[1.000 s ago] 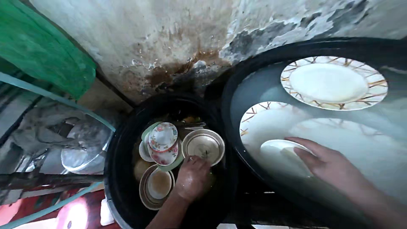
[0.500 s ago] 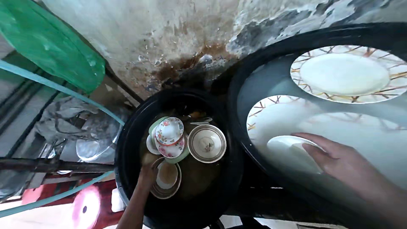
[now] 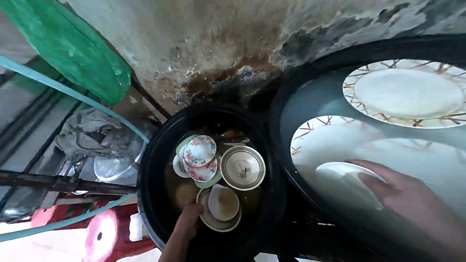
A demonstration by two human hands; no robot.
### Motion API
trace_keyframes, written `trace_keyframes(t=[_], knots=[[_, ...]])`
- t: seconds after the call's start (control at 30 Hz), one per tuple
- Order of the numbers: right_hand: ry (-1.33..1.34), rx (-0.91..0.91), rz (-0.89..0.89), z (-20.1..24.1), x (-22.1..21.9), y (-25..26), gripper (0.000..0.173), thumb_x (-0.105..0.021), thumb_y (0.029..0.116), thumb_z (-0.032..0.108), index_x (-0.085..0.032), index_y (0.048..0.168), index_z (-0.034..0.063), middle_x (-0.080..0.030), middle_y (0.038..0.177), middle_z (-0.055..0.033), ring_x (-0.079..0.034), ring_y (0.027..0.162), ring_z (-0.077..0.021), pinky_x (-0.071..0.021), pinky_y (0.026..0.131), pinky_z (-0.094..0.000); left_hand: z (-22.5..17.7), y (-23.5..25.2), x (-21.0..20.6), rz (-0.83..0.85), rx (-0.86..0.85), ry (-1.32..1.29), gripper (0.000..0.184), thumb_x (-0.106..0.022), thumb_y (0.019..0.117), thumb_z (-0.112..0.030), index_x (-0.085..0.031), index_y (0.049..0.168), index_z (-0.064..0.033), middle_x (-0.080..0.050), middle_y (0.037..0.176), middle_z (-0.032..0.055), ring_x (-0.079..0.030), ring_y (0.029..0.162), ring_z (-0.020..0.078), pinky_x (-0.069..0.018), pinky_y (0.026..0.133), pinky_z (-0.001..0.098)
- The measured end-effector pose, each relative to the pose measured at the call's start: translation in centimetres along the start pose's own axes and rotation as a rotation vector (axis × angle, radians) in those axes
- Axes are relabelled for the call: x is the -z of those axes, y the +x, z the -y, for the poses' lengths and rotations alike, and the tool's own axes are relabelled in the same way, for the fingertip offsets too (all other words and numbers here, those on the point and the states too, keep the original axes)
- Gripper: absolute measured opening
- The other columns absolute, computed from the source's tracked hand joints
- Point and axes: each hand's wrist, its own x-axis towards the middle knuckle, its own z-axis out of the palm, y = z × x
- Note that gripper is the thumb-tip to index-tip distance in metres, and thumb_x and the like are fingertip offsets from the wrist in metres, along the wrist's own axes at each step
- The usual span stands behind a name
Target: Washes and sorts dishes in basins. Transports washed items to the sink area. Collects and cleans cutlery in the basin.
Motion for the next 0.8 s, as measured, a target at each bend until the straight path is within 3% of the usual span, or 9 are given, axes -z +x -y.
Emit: trace_keyframes(t=[0.13,0.23,0.3,0.37,0.43,0.53,0.6,0.7,0.8], knots=[[-0.006,0.003,0.01,-0.3,0.1,0.1,0.038,-0.05,0.0985,0.008,-0.065,0.132,0.0022,-0.069,0.122,-0.024,-0.068,0.109,-0.0434,-0.0497,0.09,-0.0679,-1.6,-0.7,1.4,-0.18,-0.186,0.598,0.057,-0.064,0.0989,-0.013,-0.045,0.153,-0.0088,-0.046,0.149,0.0289,-0.051,0.134,0.0428,-0.0442,0.108,0.0565],[0.001,-0.003,0.019,-0.2,0.1,0.1,0.036,-0.05,0.0994,0.007,-0.066,0.132,0.0054,-0.07,0.12,-0.021,-0.069,0.106,-0.0393,-0.0518,0.088,-0.0652,-2.8,-3.2,2.4,-0.404,-0.396,1.052,0.048,-0.063,0.0982,-0.02,-0.058,0.146,-0.0214,-0.052,0.144,0.0272,-0.055,0.128,0.0466,-0.0477,0.103,0.0612],[-0.008,0.021,0.013,-0.5,0.0,0.2,0.038,-0.05,0.0983,0.009,-0.066,0.132,0.0068,-0.071,0.12,-0.0193,-0.07,0.106,-0.0375,-0.0528,0.088,-0.0641,-3.1,-4.9,2.6,-0.552,-0.661,1.208,0.052,-0.074,0.0872,-0.012,-0.065,0.138,-0.0189,-0.059,0.133,0.0301,-0.057,0.12,0.0524,-0.0482,0.095,0.0664],[-0.006,0.028,0.015,-0.7,-0.1,0.3,0.038,-0.05,0.098,0.011,-0.066,0.132,0.0062,-0.07,0.121,-0.0191,-0.07,0.108,-0.0366,-0.0533,0.09,-0.0631,-3.3,-5.7,2.9,-0.657,-0.985,1.139,0.055,-0.08,0.0753,-0.004,-0.071,0.129,-0.0146,-0.063,0.122,0.0323,-0.06,0.109,0.0573,-0.0485,0.087,0.071],[-0.006,0.037,0.005,-0.8,-0.3,0.3,0.038,-0.05,0.0977,0.011,-0.067,0.131,0.0055,-0.071,0.12,-0.0198,-0.07,0.107,-0.0374,-0.0534,0.089,-0.063,-4.1,-5.4,2.6,-0.704,-1.197,0.936,0.046,-0.073,0.0774,-0.002,-0.073,0.123,-0.0069,-0.065,0.115,0.0314,-0.063,0.103,0.0545,-0.0496,0.086,0.0686],[-0.001,0.039,0.019,-0.9,-0.3,0.5,0.038,-0.05,0.0984,0.012,-0.066,0.132,0.0052,-0.07,0.123,-0.0197,-0.069,0.11,-0.038,-0.053,0.091,-0.0633,-6.3,-5.6,-0.4,-0.494,-0.982,0.455,0.039,-0.054,0.099,-0.009,-0.063,0.135,0.0023,-0.061,0.132,0.0257,-0.058,0.124,0.0346,-0.0463,0.106,0.0494],[0.002,0.054,0.017,-1.0,-0.4,0.5,0.04,-0.049,0.0974,0.013,-0.066,0.132,0.0043,-0.069,0.124,-0.0206,-0.068,0.111,-0.0393,-0.0526,0.092,-0.0643,-7.8,-4.8,-3.6,-0.305,-0.665,0.088,0.037,-0.055,0.1046,-0.012,-0.057,0.139,0.0017,-0.062,0.133,0.0191,-0.062,0.12,0.0204,-0.0501,0.103,0.0386],[0.017,0.047,0.042,-0.9,-0.2,0.4,0.04,-0.048,0.0985,0.012,-0.064,0.134,0.002,-0.068,0.127,-0.0235,-0.067,0.113,-0.0423,-0.0513,0.093,-0.0651,-7.7,-0.2,-7.8,-0.153,-0.504,0.032,0.032,-0.056,0.1055,-0.014,-0.06,0.129,0.0068,-0.065,0.121,0.0237,-0.065,0.11,0.0266,-0.0526,0.097,0.0438],[0.023,0.011,0.077,-0.6,0.1,0.2,0.04,-0.047,0.0997,0.01,-0.062,0.136,-0.0001,-0.065,0.129,-0.0261,-0.065,0.117,-0.0429,-0.0498,0.097,-0.0641,-7.6,1.6,-10.3,-0.104,-0.502,0.306,0.036,-0.054,0.1076,-0.019,-0.06,0.133,0.0058,-0.062,0.129,0.0263,-0.062,0.119,0.0327,-0.048,0.104,0.0468]])
